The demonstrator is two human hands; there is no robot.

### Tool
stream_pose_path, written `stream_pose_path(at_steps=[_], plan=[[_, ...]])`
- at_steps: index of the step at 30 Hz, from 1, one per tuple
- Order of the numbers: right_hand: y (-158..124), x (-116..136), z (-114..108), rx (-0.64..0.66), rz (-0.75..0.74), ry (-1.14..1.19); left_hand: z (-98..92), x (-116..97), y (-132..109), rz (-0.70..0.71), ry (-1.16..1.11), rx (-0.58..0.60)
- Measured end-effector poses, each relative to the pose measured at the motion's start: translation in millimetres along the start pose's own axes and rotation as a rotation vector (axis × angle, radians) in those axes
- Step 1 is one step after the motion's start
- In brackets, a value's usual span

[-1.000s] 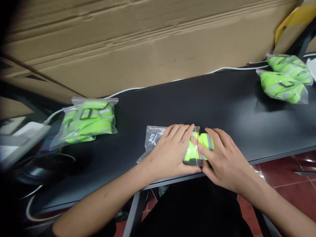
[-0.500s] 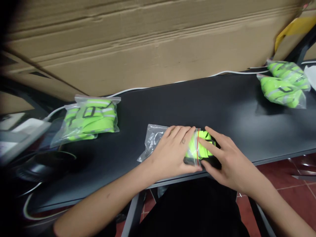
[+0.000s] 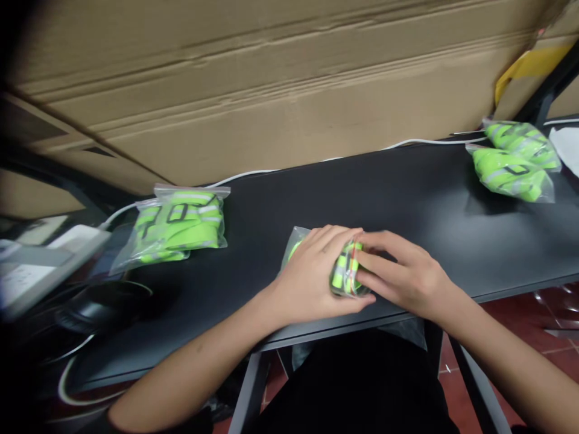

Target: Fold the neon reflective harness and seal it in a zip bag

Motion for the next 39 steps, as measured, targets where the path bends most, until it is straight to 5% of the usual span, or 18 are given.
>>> stream_pose_path(at_steps=[3, 6, 9, 12, 18, 21, 26, 31, 39], plan=[[40.6, 0.1, -9.8, -0.012, 0.02, -0.068, -25.7, 6.9, 7.2, -0.088, -0.354, -0.107], [77.8, -0.1, -14.7, 0.209, -0.004, 0.039, -38.0, 16.0, 9.2, -0.216, -0.816, -0.167], [99.5, -2.7, -15.3, 0.42, -0.014, 0.357, -33.8, 25.1, 5.8, -0.358, -1.3, -0.279], [108.7, -15.9, -7.6, 0.426, 0.031, 0.541, -16.2, 35.0, 1.0, -0.479, -1.593, -0.321], [91.1, -63.8, 39.6, 0.358, 0.351, 0.774, 1.9, 84.9, -21.0, -0.681, -1.473, -0.608], [76.9, -83.0, 57.5, 0.344, 0.562, 0.802, 8.1, 99.3, -35.2, -0.811, -1.361, -0.658], [69.4, -84.2, 65.5, 0.356, 0.692, 0.792, 6.4, 100.1, -40.5, -0.833, -1.314, -0.689], [69.8, -79.0, 56.7, 0.206, 0.729, 0.902, 3.4, 95.8, -40.6, -0.831, -1.344, -0.725], [68.2, -81.3, 58.3, 0.437, 0.761, 0.822, -1.4, 91.5, -38.5, -0.756, -1.359, -0.719]])
Point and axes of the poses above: each hand's wrist, its own y-axis towards the middle knuckle, its own z-axis out of the palm, x = y × z, the point moved 7 cm from there along y, towards the middle knuckle, and after that the axes turned 10 degrees about z, right-handed, at the moved point
